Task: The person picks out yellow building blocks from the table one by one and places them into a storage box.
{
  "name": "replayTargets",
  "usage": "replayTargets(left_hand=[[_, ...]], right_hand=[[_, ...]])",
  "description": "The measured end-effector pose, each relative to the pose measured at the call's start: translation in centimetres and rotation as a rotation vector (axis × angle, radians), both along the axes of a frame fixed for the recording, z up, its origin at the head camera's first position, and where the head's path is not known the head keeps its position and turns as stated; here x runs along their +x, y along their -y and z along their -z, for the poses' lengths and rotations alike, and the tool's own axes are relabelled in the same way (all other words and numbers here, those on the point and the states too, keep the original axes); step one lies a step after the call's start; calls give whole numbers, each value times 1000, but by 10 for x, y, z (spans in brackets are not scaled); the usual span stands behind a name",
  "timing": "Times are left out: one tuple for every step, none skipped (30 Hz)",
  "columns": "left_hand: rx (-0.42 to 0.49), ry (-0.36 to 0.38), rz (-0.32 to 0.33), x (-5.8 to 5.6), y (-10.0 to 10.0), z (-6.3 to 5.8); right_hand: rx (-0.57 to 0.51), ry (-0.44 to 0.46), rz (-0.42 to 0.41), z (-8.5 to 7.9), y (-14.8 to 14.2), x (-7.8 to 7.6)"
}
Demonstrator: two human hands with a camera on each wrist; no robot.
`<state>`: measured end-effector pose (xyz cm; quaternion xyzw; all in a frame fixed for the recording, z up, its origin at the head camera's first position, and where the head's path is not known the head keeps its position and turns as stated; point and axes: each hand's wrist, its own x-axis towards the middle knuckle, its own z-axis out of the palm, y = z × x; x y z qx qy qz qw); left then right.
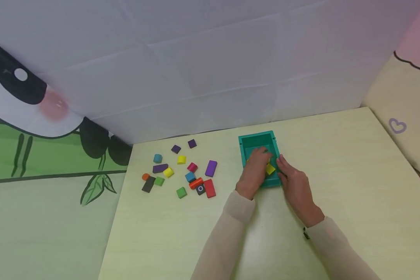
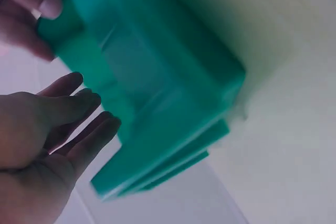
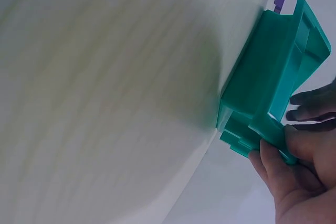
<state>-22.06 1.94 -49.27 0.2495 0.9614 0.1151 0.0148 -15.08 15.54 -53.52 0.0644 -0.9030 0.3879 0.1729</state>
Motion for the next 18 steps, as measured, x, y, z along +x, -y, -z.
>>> replayTargets(left_hand=[[17,-2,-3,1,2,-3],[37,0,-8,2,5,-6],[51,-5,-11,3,8,-10],[66,-11,-17,3,11,-13],[85,-13,-28,4,14,-17],[98,-21,-37,4,17,-20],[112,-29,-44,4,21,-22],[127,-34,-51,4,25,-25],[142,-39,-59,4,29,-27],[159,-43,-68,4,33,-28],[176,-45,-77,4,37,-29],[186,-50,-87,4,41,-30],[206,-45,-98,4,45,-30],[221,-39,-113,4,50,-30],[237,-32,-129,4,54,-30],[250,-24,-148,4,58,-30],[262,-16,-167,4,62,-30],[273,-12,-188,3,67,-30]], right_hand=[[-2,2,-1,0,0,0],[-2,3,-2,0,0,0],[-2,5,-4,0,0,0],[-4,8,-4,0,0,0],[-5,12,-4,0,0,0],[-8,18,-3,0,0,0],[-11,24,-2,0,0,1],[-12,30,-1,0,0,0],[-16,39,-1,0,0,1],[-18,47,-1,0,0,0],[-20,53,0,-1,-1,0],[-20,59,1,-1,-1,0],[-19,63,1,-1,-1,0],[-19,66,1,-1,-1,0],[-19,68,2,-2,-1,1],[-18,70,2,-2,-1,1],[-18,72,4,-3,-1,1],[-17,74,4,-3,-1,1]])
